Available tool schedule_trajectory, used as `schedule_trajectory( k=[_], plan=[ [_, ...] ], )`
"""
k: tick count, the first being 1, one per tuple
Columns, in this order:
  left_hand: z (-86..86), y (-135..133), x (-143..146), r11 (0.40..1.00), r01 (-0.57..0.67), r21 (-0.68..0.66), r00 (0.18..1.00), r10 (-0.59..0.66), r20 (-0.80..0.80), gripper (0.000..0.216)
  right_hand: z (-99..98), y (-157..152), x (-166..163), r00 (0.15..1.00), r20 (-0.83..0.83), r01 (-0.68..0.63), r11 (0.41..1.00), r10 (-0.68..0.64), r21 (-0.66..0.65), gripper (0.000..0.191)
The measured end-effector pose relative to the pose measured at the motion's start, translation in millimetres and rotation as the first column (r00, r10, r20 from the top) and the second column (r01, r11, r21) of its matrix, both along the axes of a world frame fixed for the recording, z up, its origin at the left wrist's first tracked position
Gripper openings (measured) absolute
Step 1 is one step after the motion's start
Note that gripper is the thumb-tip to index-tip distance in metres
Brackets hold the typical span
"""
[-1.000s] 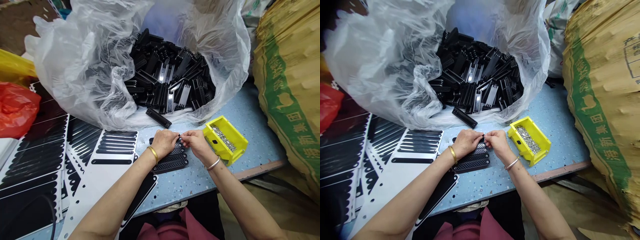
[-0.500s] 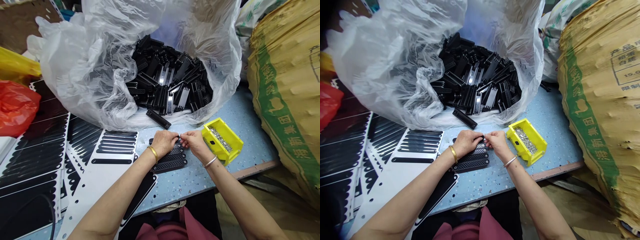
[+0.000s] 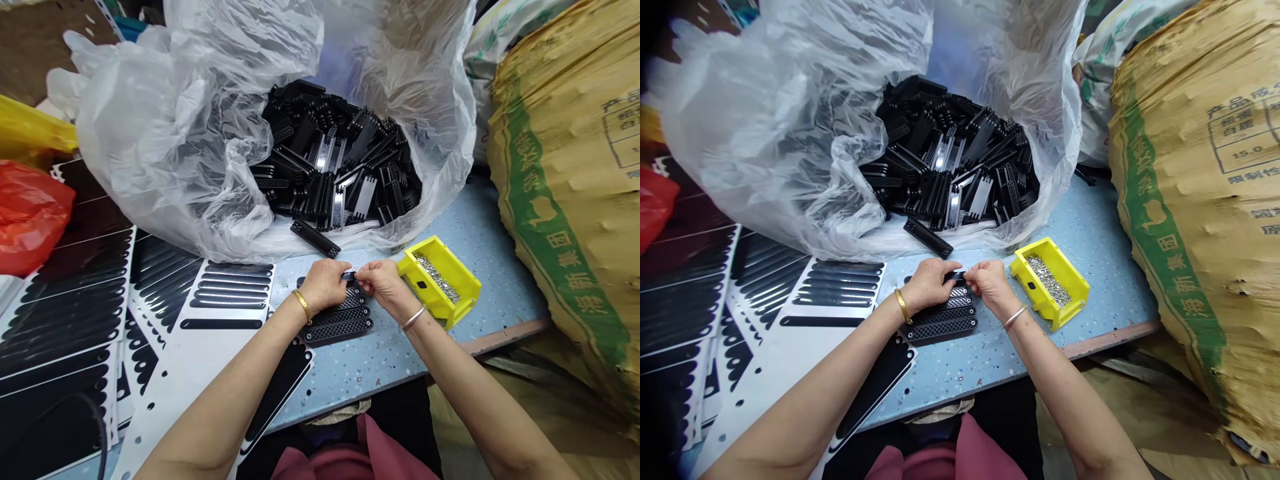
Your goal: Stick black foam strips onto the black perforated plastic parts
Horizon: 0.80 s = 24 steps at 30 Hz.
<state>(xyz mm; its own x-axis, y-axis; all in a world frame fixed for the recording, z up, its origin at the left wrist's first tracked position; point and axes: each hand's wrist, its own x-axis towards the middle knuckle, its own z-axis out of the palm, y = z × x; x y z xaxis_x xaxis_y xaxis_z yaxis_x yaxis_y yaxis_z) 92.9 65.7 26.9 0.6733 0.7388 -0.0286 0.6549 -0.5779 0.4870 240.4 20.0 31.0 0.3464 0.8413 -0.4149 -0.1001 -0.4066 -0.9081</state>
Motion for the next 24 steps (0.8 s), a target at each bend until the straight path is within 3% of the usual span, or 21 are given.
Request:
schedule_trajectory(
  k=[8, 19, 24],
  plan=[
    [-0.4, 2.5, -0.8, 0.999, 0.047, -0.005, 0.999, -0.047, -0.027, 0.027, 3.3, 0.1, -4.7, 1.000, -0.016, -0.020, 0.997, 0.021, 0.070, 0.014],
    [1.7, 3.6, -2.5, 0.997, 0.070, -0.016, 0.997, -0.071, -0.016, 0.023, 5.1, -4.0, -4.5, 0.999, -0.045, -0.003, 0.998, 0.006, 0.067, 0.013],
    [4.0, 2.6, -2.6, 0.997, 0.073, -0.013, 0.997, -0.074, -0.032, 0.023, 5.8, -3.5, -5.9, 0.999, 0.053, -0.013, 0.992, 0.007, 0.124, 0.013]
  ],
)
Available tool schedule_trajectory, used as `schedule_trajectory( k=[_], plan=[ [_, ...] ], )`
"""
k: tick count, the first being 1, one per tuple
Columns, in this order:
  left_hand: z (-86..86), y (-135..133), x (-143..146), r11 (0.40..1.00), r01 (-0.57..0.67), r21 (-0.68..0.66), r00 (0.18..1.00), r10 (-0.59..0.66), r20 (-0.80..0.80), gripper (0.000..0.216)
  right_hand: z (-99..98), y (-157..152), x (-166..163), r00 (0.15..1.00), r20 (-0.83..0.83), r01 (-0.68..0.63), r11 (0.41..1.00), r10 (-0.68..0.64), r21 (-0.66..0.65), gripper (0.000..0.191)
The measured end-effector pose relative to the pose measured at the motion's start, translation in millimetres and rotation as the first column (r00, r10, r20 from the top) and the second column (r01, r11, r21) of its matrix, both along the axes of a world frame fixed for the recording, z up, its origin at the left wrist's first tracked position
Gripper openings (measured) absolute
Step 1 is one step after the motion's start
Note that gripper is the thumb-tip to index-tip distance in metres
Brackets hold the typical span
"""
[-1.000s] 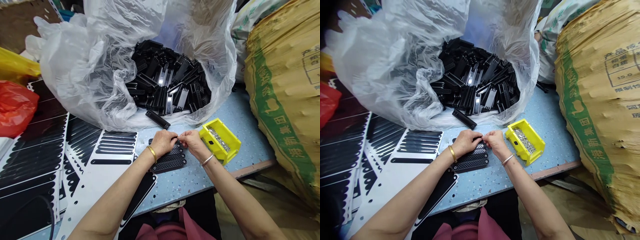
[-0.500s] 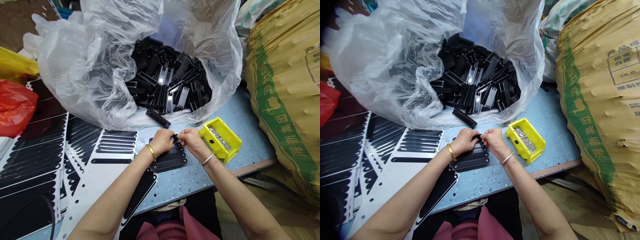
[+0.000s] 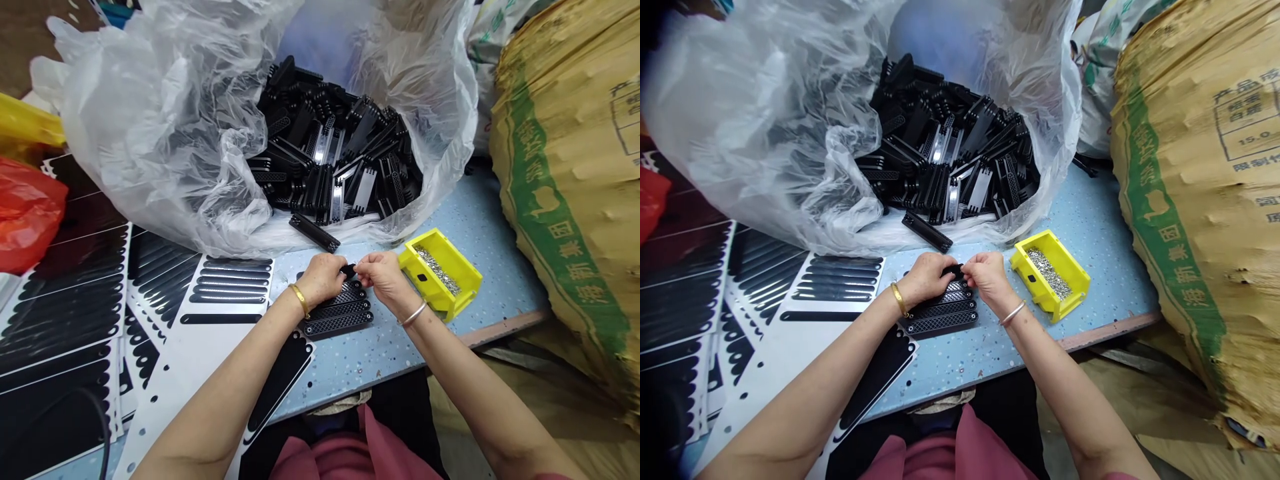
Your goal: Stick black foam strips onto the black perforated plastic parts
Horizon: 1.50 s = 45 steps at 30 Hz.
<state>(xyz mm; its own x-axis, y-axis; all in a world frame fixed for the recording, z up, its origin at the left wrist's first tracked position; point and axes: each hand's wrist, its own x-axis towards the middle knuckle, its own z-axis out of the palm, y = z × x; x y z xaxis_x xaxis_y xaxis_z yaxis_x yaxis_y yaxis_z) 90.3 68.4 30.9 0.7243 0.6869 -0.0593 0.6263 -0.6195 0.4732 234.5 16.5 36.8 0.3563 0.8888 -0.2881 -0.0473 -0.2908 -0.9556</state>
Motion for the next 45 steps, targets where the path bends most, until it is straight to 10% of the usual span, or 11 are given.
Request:
schedule_trajectory(
  k=[17, 45],
  plan=[
    [1.5, 1.4, -0.5, 1.000, 0.013, -0.019, 0.999, -0.012, 0.042, 0.021, 1.0, 1.0, 16.2, 0.962, 0.228, -0.142, 0.989, 0.150, -0.052, 0.021],
    [2.1, 4.4, -1.5, 0.998, 0.049, -0.043, 0.998, -0.048, 0.033, 0.028, 1.3, 7.8, 12.1, 0.997, 0.043, -0.061, 0.983, 0.070, -0.171, 0.023]
  ],
)
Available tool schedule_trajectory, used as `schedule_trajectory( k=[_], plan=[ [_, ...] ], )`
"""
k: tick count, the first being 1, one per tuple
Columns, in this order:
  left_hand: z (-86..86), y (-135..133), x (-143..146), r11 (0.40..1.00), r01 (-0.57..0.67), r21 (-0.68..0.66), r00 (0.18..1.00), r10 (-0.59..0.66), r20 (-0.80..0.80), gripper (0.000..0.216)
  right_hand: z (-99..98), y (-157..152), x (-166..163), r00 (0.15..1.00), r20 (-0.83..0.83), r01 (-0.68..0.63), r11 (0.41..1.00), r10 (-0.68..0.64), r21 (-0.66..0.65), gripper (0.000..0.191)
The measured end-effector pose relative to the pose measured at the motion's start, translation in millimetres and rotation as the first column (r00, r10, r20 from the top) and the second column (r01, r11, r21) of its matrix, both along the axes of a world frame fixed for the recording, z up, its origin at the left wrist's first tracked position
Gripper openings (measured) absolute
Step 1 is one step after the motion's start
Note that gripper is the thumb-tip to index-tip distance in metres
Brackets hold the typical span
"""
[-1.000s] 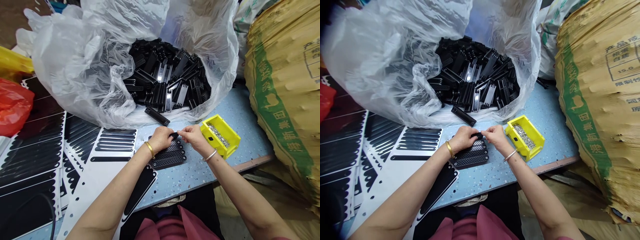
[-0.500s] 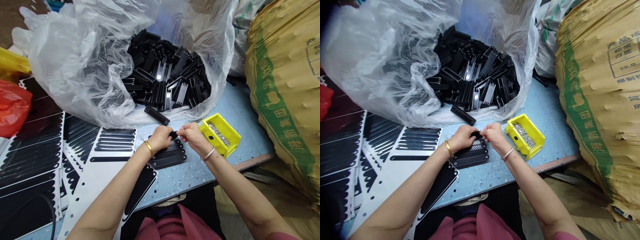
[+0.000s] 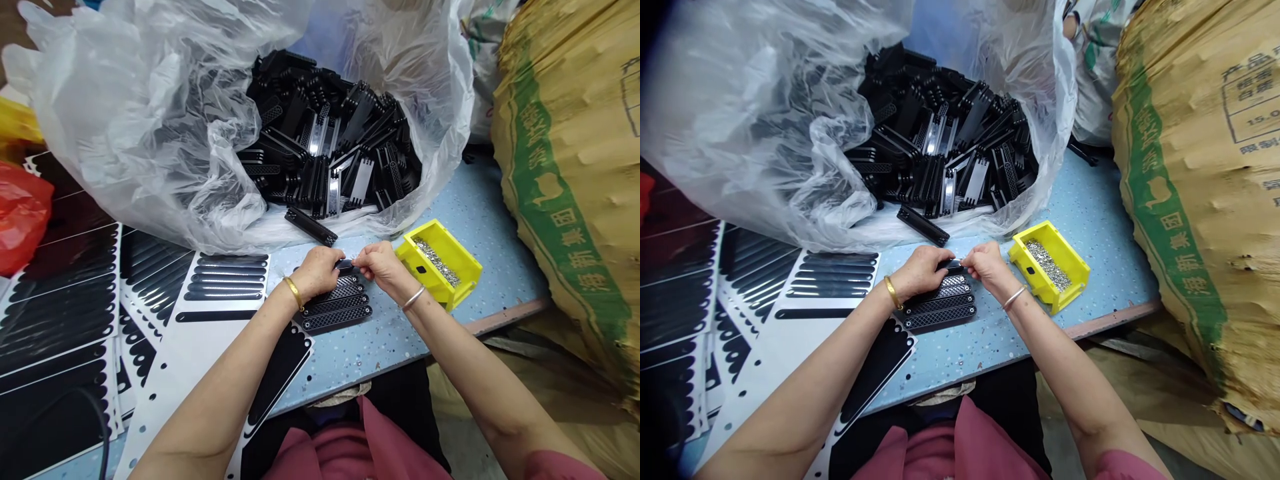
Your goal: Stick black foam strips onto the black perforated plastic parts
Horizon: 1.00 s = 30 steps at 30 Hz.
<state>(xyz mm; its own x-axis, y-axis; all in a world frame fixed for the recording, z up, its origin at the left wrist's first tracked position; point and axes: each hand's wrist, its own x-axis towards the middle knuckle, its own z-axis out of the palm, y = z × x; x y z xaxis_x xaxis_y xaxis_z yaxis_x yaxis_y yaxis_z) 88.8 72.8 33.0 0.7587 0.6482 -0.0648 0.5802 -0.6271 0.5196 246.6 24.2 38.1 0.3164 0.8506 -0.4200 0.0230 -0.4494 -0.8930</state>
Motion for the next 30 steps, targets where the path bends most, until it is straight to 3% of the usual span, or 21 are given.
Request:
schedule_trajectory(
  k=[15, 24, 30],
  plan=[
    [0.5, 0.4, -0.1, 1.000, 0.021, -0.019, 0.999, -0.020, 0.032, 0.030, 0.0, 1.4, -1.4, 0.999, 0.043, -0.001, 1.000, 0.001, -0.001, 0.020],
    [-0.7, 0.8, -0.1, 1.000, 0.007, -0.028, 0.999, -0.005, 0.051, 0.031, -0.8, 0.2, 3.7, 0.998, -0.063, -0.012, 1.000, 0.013, 0.004, 0.020],
    [-1.4, 0.4, 0.5, 1.000, -0.002, -0.010, 1.000, 0.003, 0.020, 0.034, -1.9, 2.0, 5.0, 0.999, -0.025, -0.024, 0.999, 0.023, -0.034, 0.021]
  ],
)
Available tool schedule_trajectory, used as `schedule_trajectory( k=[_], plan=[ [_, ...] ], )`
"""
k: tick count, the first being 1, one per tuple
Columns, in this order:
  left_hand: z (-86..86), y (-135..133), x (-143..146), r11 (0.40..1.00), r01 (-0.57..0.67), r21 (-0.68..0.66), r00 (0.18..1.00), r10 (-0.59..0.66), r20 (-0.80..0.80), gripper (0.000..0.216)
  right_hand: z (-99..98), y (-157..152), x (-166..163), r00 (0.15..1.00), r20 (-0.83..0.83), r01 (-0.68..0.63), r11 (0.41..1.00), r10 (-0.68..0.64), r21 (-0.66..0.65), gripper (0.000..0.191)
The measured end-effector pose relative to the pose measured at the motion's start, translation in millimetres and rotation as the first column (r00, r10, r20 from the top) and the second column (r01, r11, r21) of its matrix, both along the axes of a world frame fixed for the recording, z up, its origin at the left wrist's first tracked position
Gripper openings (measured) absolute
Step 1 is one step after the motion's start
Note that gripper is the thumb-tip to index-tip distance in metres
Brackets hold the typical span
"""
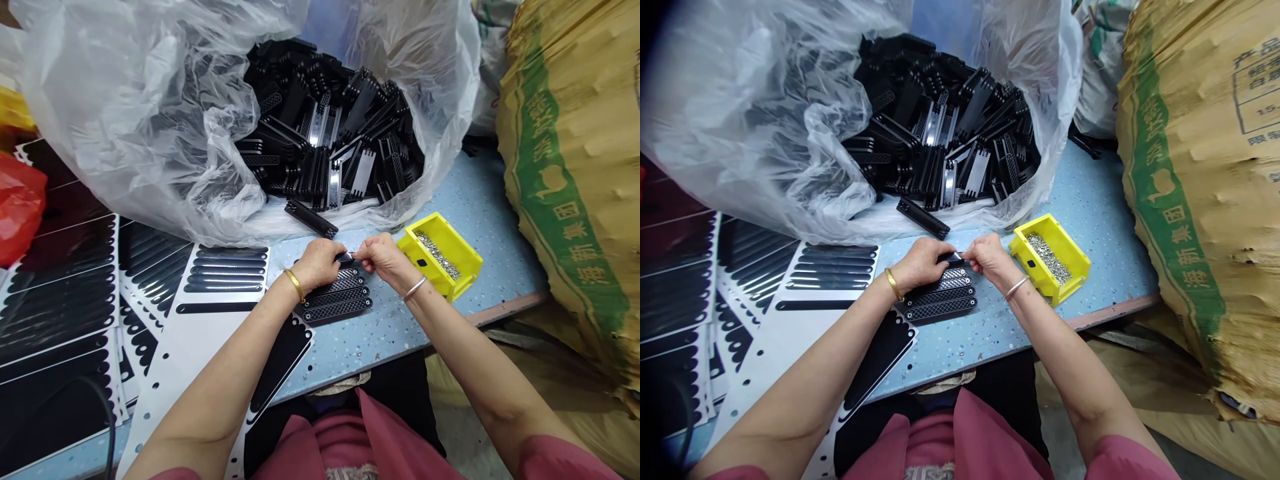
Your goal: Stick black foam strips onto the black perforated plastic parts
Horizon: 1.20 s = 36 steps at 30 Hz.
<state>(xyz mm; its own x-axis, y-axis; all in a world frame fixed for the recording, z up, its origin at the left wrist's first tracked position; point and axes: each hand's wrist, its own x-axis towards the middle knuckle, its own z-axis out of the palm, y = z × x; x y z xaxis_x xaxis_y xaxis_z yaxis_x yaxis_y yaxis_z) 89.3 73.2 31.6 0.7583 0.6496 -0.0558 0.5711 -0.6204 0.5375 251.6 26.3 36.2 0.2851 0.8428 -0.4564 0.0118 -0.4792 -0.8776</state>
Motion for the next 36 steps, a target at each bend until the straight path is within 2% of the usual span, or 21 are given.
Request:
schedule_trajectory(
  k=[28, 36],
  plan=[
    [-1.0, 0.2, 0.4, 0.999, 0.004, 0.032, 1.000, -0.004, -0.020, 0.032, -1.7, -2.6, 0.6, 0.999, -0.033, 0.008, 1.000, -0.007, 0.019, 0.022],
    [-0.2, 0.3, 0.0, 1.000, -0.004, 0.019, 1.000, 0.004, 0.003, 0.032, -2.8, -2.9, 0.6, 1.000, 0.027, -0.013, 1.000, 0.013, 0.021, 0.023]
  ],
)
